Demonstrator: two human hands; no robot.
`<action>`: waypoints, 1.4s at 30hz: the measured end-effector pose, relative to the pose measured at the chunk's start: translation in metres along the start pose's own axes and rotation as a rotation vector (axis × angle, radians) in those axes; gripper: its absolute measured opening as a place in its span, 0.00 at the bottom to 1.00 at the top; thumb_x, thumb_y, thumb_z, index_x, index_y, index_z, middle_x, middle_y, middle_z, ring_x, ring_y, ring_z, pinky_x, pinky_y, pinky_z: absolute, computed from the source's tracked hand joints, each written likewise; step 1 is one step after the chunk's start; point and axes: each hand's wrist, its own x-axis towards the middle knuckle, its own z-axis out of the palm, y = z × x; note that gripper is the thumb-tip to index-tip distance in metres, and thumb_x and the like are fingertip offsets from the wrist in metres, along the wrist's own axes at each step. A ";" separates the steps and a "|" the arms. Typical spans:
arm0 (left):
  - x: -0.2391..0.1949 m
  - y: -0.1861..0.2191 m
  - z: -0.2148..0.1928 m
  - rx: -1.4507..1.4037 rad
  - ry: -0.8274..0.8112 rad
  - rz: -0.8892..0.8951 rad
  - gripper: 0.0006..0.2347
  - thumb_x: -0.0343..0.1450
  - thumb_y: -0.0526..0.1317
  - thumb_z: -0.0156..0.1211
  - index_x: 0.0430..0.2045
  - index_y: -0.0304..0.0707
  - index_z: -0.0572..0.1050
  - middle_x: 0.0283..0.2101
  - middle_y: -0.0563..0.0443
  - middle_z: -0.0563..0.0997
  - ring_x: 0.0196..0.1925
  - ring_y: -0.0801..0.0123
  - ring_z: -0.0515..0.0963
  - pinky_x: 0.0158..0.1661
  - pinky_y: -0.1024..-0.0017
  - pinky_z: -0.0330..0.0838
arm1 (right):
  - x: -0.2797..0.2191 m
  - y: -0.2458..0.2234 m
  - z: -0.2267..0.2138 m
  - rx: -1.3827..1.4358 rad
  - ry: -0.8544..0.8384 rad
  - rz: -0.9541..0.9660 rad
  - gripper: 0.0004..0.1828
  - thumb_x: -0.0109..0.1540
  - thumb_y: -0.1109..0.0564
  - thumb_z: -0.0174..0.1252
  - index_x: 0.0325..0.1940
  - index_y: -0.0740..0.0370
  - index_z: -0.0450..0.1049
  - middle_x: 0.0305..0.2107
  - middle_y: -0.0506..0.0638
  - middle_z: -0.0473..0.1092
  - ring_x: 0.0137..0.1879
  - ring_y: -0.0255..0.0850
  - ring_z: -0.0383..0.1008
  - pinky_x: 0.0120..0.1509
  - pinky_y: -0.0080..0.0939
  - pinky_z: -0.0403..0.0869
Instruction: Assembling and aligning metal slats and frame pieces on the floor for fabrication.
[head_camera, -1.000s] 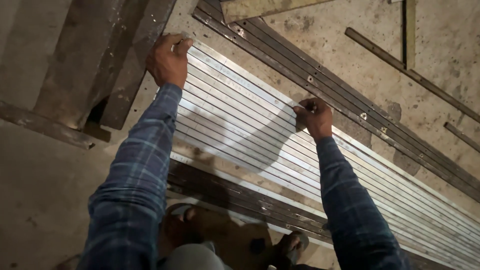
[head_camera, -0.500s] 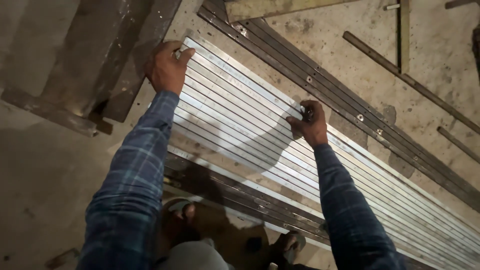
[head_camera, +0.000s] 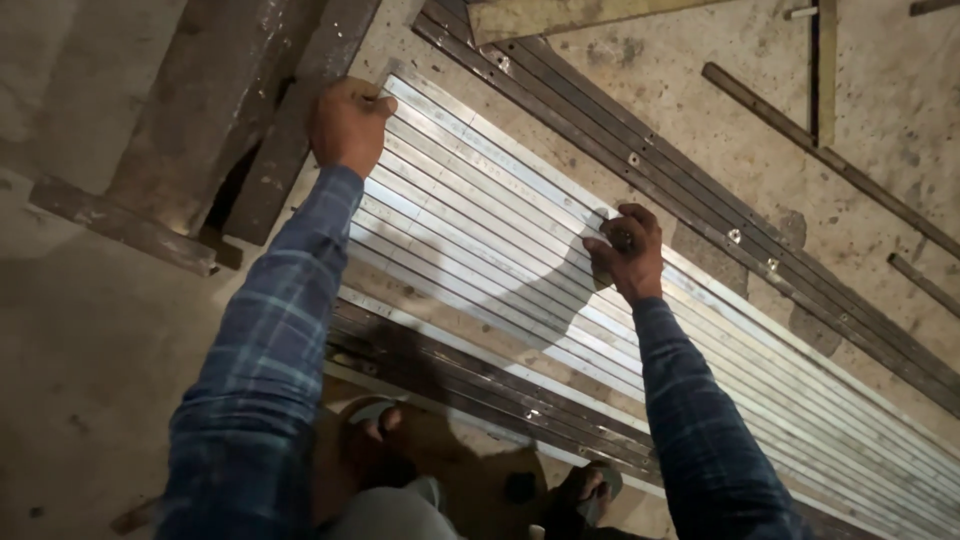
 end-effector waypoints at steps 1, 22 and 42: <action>0.000 0.002 0.001 0.035 0.026 -0.033 0.10 0.62 0.43 0.75 0.28 0.38 0.83 0.32 0.43 0.85 0.36 0.53 0.85 0.39 0.60 0.77 | -0.001 0.000 0.000 -0.011 0.019 -0.065 0.20 0.54 0.49 0.77 0.43 0.57 0.77 0.60 0.53 0.65 0.66 0.52 0.67 0.65 0.48 0.73; 0.010 -0.016 0.000 -0.041 -0.063 -0.031 0.06 0.67 0.40 0.69 0.30 0.37 0.83 0.35 0.43 0.85 0.40 0.54 0.86 0.44 0.61 0.77 | -0.003 -0.027 0.002 -0.087 0.042 -0.041 0.13 0.55 0.52 0.73 0.43 0.52 0.83 0.60 0.50 0.70 0.62 0.53 0.66 0.66 0.51 0.70; 0.003 0.004 -0.001 -0.042 -0.071 -0.023 0.13 0.63 0.43 0.78 0.29 0.34 0.80 0.33 0.43 0.85 0.36 0.55 0.85 0.40 0.60 0.76 | -0.003 -0.026 0.001 -0.079 0.014 -0.015 0.13 0.55 0.52 0.73 0.43 0.51 0.83 0.62 0.51 0.69 0.64 0.54 0.65 0.67 0.52 0.69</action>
